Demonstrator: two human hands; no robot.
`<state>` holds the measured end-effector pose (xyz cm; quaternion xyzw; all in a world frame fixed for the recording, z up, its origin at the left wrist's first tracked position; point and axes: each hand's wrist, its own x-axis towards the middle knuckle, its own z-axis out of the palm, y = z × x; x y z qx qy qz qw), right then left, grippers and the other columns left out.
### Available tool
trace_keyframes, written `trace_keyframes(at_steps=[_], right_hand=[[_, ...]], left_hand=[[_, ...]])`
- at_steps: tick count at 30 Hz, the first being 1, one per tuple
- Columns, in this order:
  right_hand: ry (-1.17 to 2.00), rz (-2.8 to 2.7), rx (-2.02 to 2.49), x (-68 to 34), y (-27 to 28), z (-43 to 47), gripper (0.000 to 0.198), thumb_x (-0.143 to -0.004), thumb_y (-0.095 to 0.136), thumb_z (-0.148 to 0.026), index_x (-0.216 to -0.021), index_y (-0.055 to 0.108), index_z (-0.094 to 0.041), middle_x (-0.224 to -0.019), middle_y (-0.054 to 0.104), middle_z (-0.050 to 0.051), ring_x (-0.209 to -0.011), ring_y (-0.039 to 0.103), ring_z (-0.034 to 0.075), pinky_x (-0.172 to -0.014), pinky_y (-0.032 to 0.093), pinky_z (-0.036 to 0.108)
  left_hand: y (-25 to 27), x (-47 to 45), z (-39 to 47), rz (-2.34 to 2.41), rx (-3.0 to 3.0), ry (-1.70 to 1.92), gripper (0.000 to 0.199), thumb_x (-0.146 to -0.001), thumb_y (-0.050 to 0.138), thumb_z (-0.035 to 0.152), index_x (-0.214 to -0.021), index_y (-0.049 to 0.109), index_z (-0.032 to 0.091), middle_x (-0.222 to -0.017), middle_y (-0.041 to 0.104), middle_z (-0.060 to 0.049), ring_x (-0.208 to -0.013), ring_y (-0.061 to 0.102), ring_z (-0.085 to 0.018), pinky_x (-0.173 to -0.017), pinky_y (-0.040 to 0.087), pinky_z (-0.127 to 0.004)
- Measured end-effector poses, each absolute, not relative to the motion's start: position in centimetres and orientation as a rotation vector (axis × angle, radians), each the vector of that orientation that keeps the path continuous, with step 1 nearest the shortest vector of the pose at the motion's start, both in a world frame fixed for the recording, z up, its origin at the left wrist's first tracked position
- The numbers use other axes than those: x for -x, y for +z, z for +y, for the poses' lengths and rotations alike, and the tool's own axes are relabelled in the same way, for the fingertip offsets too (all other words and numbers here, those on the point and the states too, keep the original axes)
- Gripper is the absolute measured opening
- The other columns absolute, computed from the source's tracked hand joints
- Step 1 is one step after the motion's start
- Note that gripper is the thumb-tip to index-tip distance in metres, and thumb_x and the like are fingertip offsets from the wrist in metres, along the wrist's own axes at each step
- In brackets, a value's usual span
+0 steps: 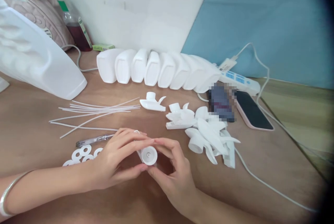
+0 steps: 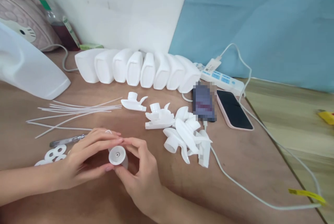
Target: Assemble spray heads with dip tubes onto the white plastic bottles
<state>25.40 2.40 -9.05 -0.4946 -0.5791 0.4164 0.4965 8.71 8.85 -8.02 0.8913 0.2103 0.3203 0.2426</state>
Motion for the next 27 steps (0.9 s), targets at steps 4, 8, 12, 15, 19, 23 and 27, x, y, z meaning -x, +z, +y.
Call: trace_keyframes(at_steps=[4,8,12,15,19,23,27], right_hand=[[0.844,-1.534,1.21,-26.1,-9.1,2.3,0.033,-0.075,0.062,-0.014,-0.102,0.046,-0.023,-0.096,0.062,0.001,-0.088,0.063,0.013,-0.076,0.052,0.024],[0.67,-1.901,1.021,-27.6,-9.2,3.5,0.03,-0.078,0.06,-0.014,-0.104,0.047,-0.02,-0.095,0.064,0.003,-0.084,0.061,0.013,-0.075,0.051,0.025],[0.4,-2.144,0.817,-28.8,-9.4,4.9,0.03,-0.079,0.061,-0.021,-0.106,0.048,-0.017,-0.1,0.065,0.009,-0.082,0.061,0.018,-0.07,0.052,0.031],[0.215,-2.204,0.796,-28.9,-9.4,5.1,0.026,-0.081,0.059,-0.02,-0.105,0.05,-0.015,-0.099,0.066,0.012,-0.076,0.062,0.019,-0.064,0.052,0.032],[0.058,-2.225,0.752,-28.7,-9.4,4.8,0.018,-0.081,0.057,-0.017,-0.098,0.052,-0.016,-0.095,0.067,0.012,-0.074,0.062,0.019,-0.059,0.051,0.031],[0.072,-2.214,0.786,-28.6,-9.4,4.6,0.025,-0.079,0.06,-0.02,-0.101,0.051,-0.014,-0.096,0.067,0.012,-0.075,0.062,0.02,-0.061,0.051,0.032],[0.083,-2.229,0.802,-28.6,-9.5,4.7,0.021,-0.077,0.06,-0.02,-0.098,0.055,-0.016,-0.097,0.066,0.011,-0.076,0.06,0.02,-0.061,0.049,0.033]], left_hand=[[-8.1,-8.6,8.8,0.525,-2.403,0.89,0.026,-0.078,0.058,0.011,-0.102,0.051,0.02,-0.107,0.057,-0.009,-0.098,0.054,-0.02,-0.084,0.045,-0.036],[-7.9,-8.5,8.7,0.511,-2.397,0.775,0.018,-0.079,0.055,0.009,-0.095,0.054,0.018,-0.104,0.054,-0.01,-0.087,0.055,-0.016,-0.073,0.048,-0.03],[-7.8,-8.5,8.6,0.448,-2.356,0.709,0.024,-0.079,0.051,0.006,-0.1,0.052,0.017,-0.094,0.051,-0.008,-0.076,0.054,-0.011,-0.066,0.048,-0.022],[-7.9,-8.5,8.5,0.47,-2.389,0.73,0.022,-0.078,0.051,0.006,-0.096,0.052,0.017,-0.09,0.05,-0.007,-0.07,0.053,-0.01,-0.061,0.047,-0.022],[-8.0,-8.6,8.3,0.468,-2.425,0.807,0.019,-0.075,0.053,0.006,-0.09,0.052,0.017,-0.087,0.052,-0.006,-0.066,0.051,-0.009,-0.057,0.045,-0.02],[-8.1,-8.7,8.3,0.478,-2.416,0.848,0.021,-0.072,0.056,0.004,-0.089,0.049,0.016,-0.085,0.053,-0.005,-0.07,0.052,-0.01,-0.06,0.045,-0.02],[-8.3,-8.7,8.4,0.479,-2.418,0.818,0.024,-0.07,0.054,0.003,-0.09,0.051,0.016,-0.085,0.052,-0.005,-0.067,0.05,-0.009,-0.059,0.044,-0.02]])
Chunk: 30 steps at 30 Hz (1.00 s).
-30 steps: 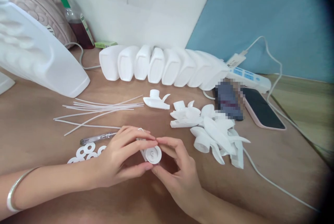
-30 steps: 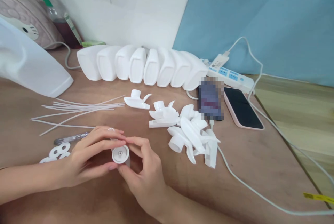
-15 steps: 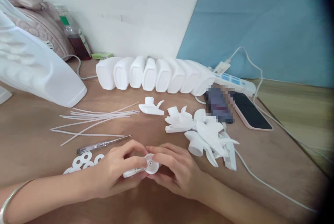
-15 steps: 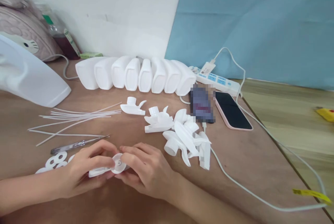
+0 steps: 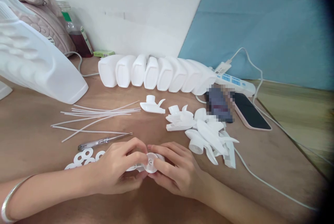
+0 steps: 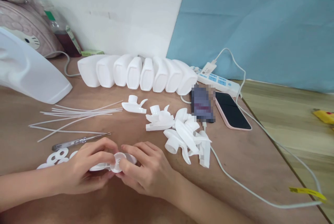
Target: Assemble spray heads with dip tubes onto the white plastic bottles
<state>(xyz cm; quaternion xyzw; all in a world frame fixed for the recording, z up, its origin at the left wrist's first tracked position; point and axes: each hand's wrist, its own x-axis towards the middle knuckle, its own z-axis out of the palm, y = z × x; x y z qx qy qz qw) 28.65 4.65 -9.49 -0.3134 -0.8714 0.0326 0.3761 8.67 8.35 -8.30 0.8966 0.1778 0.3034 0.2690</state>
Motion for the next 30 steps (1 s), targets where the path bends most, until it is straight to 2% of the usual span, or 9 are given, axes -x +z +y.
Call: trace_keyframes(at_steps=[5,15,24,30], right_hand=[[0.129,-2.248,0.825,-28.7,-9.5,4.6,0.017,-0.077,0.06,-0.018,-0.094,0.059,-0.018,-0.1,0.064,0.011,-0.076,0.058,0.019,-0.062,0.048,0.033],[0.229,-2.229,0.781,-29.0,-9.5,4.8,0.014,-0.078,0.059,-0.016,-0.093,0.06,-0.016,-0.1,0.065,0.01,-0.073,0.057,0.017,-0.06,0.046,0.031],[0.355,-2.231,0.789,-29.2,-9.0,5.3,0.015,-0.087,0.048,-0.023,-0.088,0.062,-0.017,-0.098,0.065,0.008,-0.075,0.057,0.017,-0.063,0.045,0.031],[0.258,-2.242,0.717,-29.4,-9.2,5.4,0.015,-0.084,0.049,-0.012,-0.09,0.062,-0.017,-0.094,0.065,0.009,-0.079,0.057,0.016,-0.066,0.045,0.031]], left_hand=[[-8.3,-8.6,8.3,0.496,-2.459,0.728,0.022,-0.072,0.05,0.006,-0.091,0.054,0.016,-0.083,0.051,-0.005,-0.062,0.046,-0.009,-0.056,0.041,-0.021],[-8.2,-8.3,8.9,0.479,-2.709,0.792,0.014,-0.075,0.049,0.01,-0.085,0.056,0.018,-0.082,0.051,-0.006,-0.057,0.038,-0.01,-0.051,0.034,-0.022],[-8.3,-8.3,9.4,0.406,-2.591,0.745,0.023,-0.077,0.049,0.009,-0.094,0.058,0.022,-0.084,0.048,-0.004,-0.06,0.037,-0.009,-0.051,0.033,-0.019],[-8.2,-8.4,9.5,0.369,-2.64,0.774,0.019,-0.077,0.05,0.011,-0.091,0.058,0.021,-0.085,0.05,-0.005,-0.06,0.037,-0.01,-0.053,0.034,-0.022]])
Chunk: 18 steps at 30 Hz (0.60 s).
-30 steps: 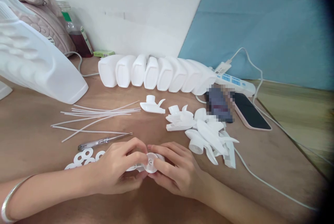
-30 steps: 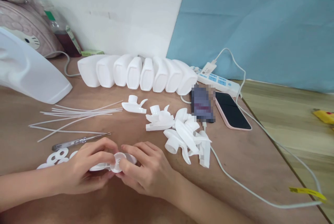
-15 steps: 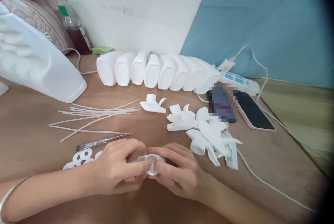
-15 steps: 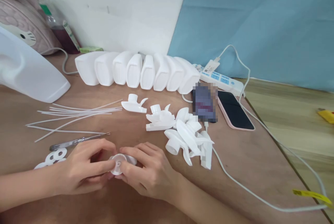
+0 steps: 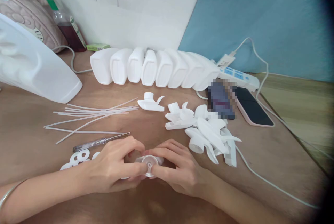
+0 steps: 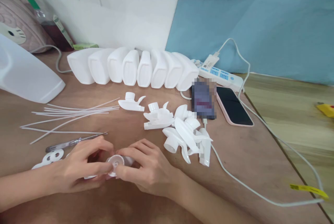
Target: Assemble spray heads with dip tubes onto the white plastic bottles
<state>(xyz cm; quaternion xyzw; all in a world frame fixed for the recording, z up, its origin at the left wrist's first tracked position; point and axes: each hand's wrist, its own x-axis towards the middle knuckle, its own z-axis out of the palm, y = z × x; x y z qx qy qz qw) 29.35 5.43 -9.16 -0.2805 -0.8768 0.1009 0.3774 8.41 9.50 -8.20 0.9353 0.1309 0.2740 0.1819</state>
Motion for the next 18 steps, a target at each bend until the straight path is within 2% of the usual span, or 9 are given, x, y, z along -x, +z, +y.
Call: trace_keyframes(at_steps=[9,16,18], right_hand=[[0.353,-2.263,0.741,-29.2,-9.5,4.92,0.015,-0.082,0.045,-0.01,-0.087,0.058,-0.018,-0.098,0.061,0.009,-0.079,0.054,0.018,-0.065,0.044,0.033],[0.37,-2.256,0.754,-28.93,-9.45,5.21,0.006,-0.086,0.044,-0.014,-0.089,0.048,-0.016,-0.088,0.062,0.01,-0.074,0.056,0.017,-0.064,0.044,0.032],[0.42,-2.212,0.753,-28.88,-9.53,5.21,0.01,-0.085,0.048,-0.014,-0.094,0.045,-0.015,-0.088,0.063,0.009,-0.075,0.057,0.017,-0.065,0.045,0.032]], left_hand=[[-8.35,-8.54,9.35,0.35,-2.724,0.93,0.011,-0.076,0.051,0.012,-0.08,0.057,0.021,-0.081,0.053,-0.005,-0.059,0.034,-0.012,-0.051,0.032,-0.025],[-8.32,-8.72,9.3,0.385,-2.694,0.882,0.014,-0.076,0.051,0.011,-0.085,0.057,0.02,-0.082,0.051,-0.006,-0.06,0.035,-0.012,-0.051,0.031,-0.024],[-8.37,-8.73,9.26,0.374,-2.693,0.874,0.017,-0.076,0.052,0.011,-0.089,0.057,0.02,-0.082,0.051,-0.006,-0.062,0.038,-0.012,-0.052,0.033,-0.024]])
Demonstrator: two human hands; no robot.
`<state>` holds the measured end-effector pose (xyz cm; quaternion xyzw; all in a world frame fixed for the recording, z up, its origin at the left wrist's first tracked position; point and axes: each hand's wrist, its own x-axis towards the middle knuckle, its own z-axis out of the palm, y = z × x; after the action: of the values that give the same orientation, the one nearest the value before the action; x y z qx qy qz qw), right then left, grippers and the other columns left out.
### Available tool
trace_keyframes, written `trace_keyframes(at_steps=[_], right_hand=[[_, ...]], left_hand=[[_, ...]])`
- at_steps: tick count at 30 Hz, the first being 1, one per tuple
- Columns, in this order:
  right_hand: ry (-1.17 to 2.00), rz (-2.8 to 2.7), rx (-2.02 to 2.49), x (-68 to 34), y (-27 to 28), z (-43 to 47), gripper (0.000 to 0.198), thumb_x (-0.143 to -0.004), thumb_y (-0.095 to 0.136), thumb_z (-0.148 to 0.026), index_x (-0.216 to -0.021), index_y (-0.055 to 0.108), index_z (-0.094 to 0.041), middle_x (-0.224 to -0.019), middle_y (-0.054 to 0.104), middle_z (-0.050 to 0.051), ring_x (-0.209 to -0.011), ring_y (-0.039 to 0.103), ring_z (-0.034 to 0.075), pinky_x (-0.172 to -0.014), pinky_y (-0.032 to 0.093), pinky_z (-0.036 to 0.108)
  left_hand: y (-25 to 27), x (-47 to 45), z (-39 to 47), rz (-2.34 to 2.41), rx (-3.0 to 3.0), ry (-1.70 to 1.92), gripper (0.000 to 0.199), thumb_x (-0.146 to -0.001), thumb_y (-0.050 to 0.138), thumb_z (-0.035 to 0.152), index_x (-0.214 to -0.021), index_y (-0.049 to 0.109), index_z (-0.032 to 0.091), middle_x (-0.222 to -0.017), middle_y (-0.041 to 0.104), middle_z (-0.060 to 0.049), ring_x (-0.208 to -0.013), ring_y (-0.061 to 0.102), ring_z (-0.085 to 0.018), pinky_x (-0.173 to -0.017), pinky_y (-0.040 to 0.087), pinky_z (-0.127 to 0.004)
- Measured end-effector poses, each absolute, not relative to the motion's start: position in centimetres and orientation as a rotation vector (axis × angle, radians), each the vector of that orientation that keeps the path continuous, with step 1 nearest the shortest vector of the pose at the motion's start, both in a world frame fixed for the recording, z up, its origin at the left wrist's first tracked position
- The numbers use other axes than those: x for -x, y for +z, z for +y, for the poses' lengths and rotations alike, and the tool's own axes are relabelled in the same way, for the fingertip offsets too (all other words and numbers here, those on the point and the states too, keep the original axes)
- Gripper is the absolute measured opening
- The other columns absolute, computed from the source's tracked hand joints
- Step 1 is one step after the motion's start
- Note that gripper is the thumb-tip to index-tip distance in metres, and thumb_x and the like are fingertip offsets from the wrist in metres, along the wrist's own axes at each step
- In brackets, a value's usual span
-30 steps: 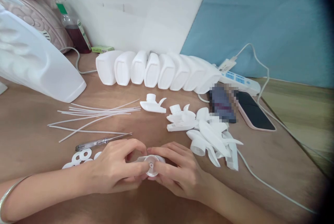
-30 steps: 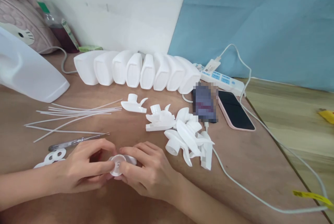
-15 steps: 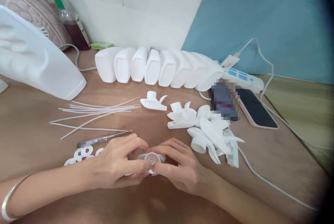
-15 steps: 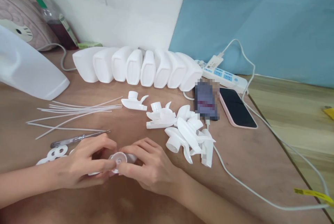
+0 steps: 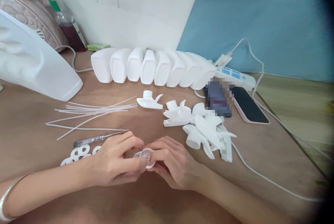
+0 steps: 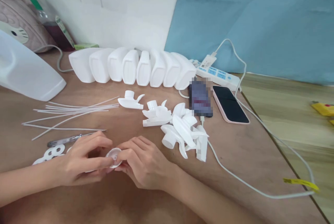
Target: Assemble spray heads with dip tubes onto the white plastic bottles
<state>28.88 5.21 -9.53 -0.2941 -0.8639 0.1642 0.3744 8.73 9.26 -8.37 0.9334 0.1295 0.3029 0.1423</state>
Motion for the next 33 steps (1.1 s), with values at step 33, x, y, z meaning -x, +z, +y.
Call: trace_keyframes(at_steps=[33], right_hand=[[0.4,-2.189,0.857,-28.9,-9.3,4.9,0.031,-0.084,0.056,-0.023,-0.112,0.045,-0.014,-0.092,0.064,0.007,-0.076,0.058,0.016,-0.066,0.048,0.03]], left_hand=[[-8.5,-8.8,8.5,0.55,-2.729,0.912,0.021,-0.069,0.056,0.012,-0.088,0.052,0.019,-0.086,0.054,-0.008,-0.073,0.05,-0.016,-0.063,0.044,-0.03]])
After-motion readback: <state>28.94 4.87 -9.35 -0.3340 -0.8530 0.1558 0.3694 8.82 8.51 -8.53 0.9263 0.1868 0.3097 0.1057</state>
